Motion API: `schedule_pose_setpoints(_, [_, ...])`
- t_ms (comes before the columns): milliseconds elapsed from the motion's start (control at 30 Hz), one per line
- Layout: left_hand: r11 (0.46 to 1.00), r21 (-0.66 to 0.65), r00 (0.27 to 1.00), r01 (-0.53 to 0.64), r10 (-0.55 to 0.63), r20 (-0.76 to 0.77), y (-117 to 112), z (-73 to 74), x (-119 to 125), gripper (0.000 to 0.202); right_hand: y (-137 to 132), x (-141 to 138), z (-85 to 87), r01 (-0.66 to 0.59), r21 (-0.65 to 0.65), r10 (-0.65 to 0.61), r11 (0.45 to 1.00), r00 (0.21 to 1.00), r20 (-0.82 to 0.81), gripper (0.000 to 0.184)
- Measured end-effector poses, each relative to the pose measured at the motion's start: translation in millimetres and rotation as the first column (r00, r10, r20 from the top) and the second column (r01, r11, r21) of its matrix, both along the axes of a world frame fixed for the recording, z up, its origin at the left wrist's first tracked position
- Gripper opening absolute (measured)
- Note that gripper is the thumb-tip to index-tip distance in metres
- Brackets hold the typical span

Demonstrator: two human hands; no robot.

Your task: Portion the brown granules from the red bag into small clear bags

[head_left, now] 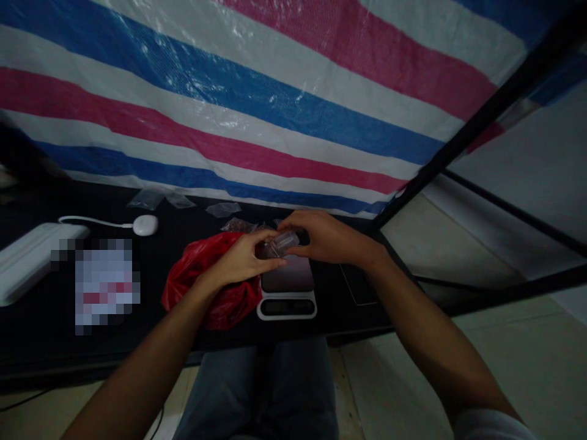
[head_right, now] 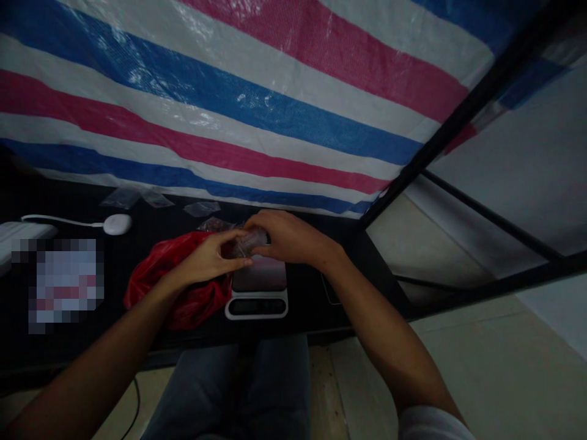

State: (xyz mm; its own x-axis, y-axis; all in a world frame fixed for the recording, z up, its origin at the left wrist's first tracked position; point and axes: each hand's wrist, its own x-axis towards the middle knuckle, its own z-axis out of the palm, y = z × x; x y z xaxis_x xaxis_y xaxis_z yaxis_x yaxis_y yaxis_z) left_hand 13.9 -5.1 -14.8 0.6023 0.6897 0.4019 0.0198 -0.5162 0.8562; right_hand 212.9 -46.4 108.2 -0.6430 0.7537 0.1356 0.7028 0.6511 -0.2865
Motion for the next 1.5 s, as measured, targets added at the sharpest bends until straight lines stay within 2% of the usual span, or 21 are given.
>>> schedule_pose_setpoints(100, [0.998, -0.057, 0.999, 0.030, -0.028, 0.033, -1.0, 1.5, -0.8, 0.044, -2.2, 6.5, 6.8, 0.034, 0.030, -0.031, 0.999, 0.997, -0.069, 0.036])
schedule_pose_setpoints(200, [0.990, -0.126, 0.995, 0.061, -0.050, 0.091, -2.4, 2.0, -0.3, 0.042, -6.3, 20.4, -2.8, 0.119, 0.016, -0.113, 0.993, 0.971, -0.209, 0.040])
schedule_pose_setpoints(300, [0.979, -0.199, 0.988, 0.043, -0.013, 0.154, -4.0, 0.6, 2.4, 0.036, -12.5, 33.4, -33.9, 0.170, -0.075, -0.184, 0.983, 0.943, -0.277, 0.036])
schedule_pose_setpoints(433, [0.980, -0.167, 0.978, -0.108, 0.135, 0.157, -6.8, -2.5, 8.6, 0.045, -21.7, 38.5, -82.0, 0.231, -0.198, -0.280, 0.952, 0.921, -0.270, 0.032])
schedule_pose_setpoints(533, [0.974, -0.081, 0.965, -0.210, 0.220, 0.142, -8.1, -5.2, 12.5, 0.051, -25.5, 32.4, -96.2, 0.241, -0.231, -0.304, 0.943, 0.905, -0.297, 0.040])
schedule_pose_setpoints(600, [0.972, -0.042, 0.963, -0.231, 0.235, 0.135, -8.1, -7.7, 13.9, 0.055, -25.1, 24.8, -94.1, 0.232, -0.206, -0.294, 0.951, 0.883, -0.365, 0.038])
schedule_pose_setpoints(767, [0.955, 0.036, 0.953, -0.294, 0.291, 0.082, -8.2, -12.9, 14.2, 0.058, -15.2, 4.0, -83.6, 0.178, -0.104, -0.206, 0.979, 0.825, -0.527, 0.008])
schedule_pose_setpoints(833, [0.949, 0.050, 0.948, -0.311, 0.305, 0.089, -8.3, -11.7, 13.1, 0.063, -10.1, 0.5, -82.9, 0.170, -0.096, -0.195, 0.981, 0.818, -0.542, 0.009])
schedule_pose_setpoints(900, [0.955, 0.024, 0.947, -0.297, 0.291, 0.137, -7.6, -7.9, 10.8, 0.068, -5.1, 1.5, -82.6, 0.186, -0.094, -0.207, 0.978, 0.808, -0.552, 0.010])
schedule_pose_setpoints(1033, [0.967, -0.175, 0.946, -0.185, 0.224, 0.233, -1.5, 1.5, 3.1, 0.042, 4.9, 10.7, -81.4, 0.279, -0.099, -0.284, 0.955, 0.764, -0.579, 0.010])
schedule_pose_setpoints(1100, [0.951, -0.256, 0.948, -0.172, 0.230, 0.219, 2.9, 3.9, -1.2, 0.042, 9.4, 14.1, -81.6, 0.301, -0.099, -0.300, 0.948, 0.751, -0.588, 0.011])
schedule_pose_setpoints(1367, [0.935, -0.263, 0.932, -0.239, 0.297, 0.210, 8.1, 7.4, -10.5, 0.044, 12.0, 10.1, -86.4, 0.235, -0.033, -0.204, 0.971, 0.759, -0.618, 0.013])
schedule_pose_setpoints(1500, [0.925, -0.266, 0.923, -0.273, 0.330, 0.200, 6.1, 10.5, -9.9, 0.049, 11.9, 2.7, -89.6, 0.233, -0.054, -0.215, 0.971, 0.756, -0.618, 0.010])
